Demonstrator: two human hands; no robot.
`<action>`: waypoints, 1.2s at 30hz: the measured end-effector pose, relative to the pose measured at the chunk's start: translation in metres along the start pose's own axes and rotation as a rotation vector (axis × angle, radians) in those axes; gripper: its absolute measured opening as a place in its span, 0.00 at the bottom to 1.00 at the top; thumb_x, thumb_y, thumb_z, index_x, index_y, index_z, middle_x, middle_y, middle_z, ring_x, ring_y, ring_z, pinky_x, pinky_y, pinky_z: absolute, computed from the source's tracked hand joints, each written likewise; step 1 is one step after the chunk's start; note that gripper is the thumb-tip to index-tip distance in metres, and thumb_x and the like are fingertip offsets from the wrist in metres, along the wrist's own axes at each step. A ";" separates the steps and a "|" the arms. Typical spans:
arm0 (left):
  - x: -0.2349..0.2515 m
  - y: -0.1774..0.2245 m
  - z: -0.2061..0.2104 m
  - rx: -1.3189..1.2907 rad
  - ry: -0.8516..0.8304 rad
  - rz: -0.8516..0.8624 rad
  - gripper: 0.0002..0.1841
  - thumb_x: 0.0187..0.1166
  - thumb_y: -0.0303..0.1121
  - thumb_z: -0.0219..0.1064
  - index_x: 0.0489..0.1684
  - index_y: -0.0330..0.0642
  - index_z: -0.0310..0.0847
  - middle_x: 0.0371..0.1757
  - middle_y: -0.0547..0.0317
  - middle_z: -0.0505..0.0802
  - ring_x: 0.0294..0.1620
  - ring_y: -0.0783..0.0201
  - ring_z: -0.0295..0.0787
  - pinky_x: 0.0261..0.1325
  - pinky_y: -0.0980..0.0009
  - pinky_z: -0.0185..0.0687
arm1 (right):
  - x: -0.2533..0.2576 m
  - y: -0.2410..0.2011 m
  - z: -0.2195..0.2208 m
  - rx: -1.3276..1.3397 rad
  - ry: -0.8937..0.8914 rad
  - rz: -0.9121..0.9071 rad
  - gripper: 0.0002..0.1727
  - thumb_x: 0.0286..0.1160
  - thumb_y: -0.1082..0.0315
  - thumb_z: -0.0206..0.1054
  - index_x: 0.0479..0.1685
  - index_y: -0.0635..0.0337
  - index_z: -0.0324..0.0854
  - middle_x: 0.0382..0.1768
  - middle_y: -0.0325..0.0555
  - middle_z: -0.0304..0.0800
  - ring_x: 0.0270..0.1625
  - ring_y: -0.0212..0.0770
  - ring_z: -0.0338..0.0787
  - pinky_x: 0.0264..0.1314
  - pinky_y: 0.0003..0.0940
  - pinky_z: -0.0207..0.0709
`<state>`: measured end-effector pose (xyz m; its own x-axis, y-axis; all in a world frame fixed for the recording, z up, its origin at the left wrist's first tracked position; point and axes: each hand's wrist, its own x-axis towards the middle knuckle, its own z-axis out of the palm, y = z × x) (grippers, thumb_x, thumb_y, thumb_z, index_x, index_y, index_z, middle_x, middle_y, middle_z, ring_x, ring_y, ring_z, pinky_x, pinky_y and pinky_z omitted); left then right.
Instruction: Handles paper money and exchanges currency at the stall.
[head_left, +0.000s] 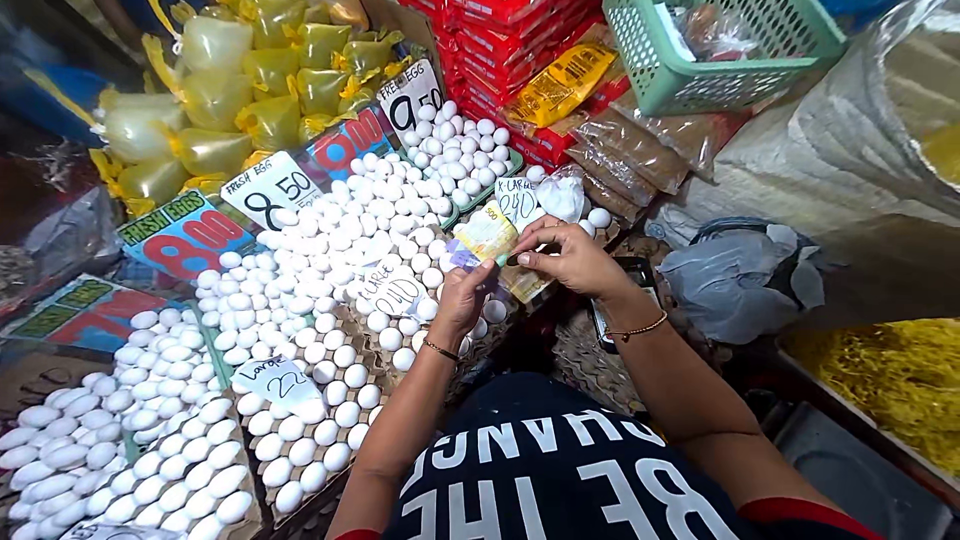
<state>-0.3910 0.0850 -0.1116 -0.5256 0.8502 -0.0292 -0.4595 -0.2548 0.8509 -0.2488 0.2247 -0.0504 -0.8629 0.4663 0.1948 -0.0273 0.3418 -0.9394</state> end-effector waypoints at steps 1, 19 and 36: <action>0.000 -0.001 0.002 -0.013 -0.002 0.011 0.08 0.84 0.28 0.60 0.52 0.42 0.84 0.44 0.60 0.94 0.43 0.69 0.92 0.54 0.68 0.89 | -0.001 0.003 0.004 -0.036 0.021 0.025 0.05 0.72 0.75 0.71 0.43 0.65 0.90 0.57 0.54 0.82 0.53 0.41 0.86 0.49 0.33 0.84; 0.014 -0.020 0.031 0.109 -0.010 0.077 0.10 0.89 0.31 0.56 0.59 0.42 0.80 0.50 0.60 0.93 0.52 0.68 0.90 0.61 0.64 0.86 | -0.030 0.013 0.007 -0.400 0.313 -0.127 0.09 0.74 0.72 0.68 0.44 0.65 0.92 0.58 0.57 0.88 0.60 0.53 0.86 0.63 0.51 0.79; 0.027 -0.092 0.135 0.239 -0.340 -0.108 0.11 0.91 0.37 0.55 0.55 0.43 0.79 0.44 0.63 0.91 0.46 0.71 0.89 0.55 0.67 0.86 | -0.129 0.022 -0.047 -0.146 0.711 0.218 0.06 0.74 0.76 0.70 0.45 0.67 0.90 0.56 0.56 0.82 0.51 0.39 0.87 0.51 0.31 0.85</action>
<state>-0.2666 0.1932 -0.1198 -0.1993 0.9798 0.0157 -0.2990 -0.0761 0.9512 -0.1147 0.2105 -0.0825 -0.3070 0.9324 0.1906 0.2159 0.2633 -0.9402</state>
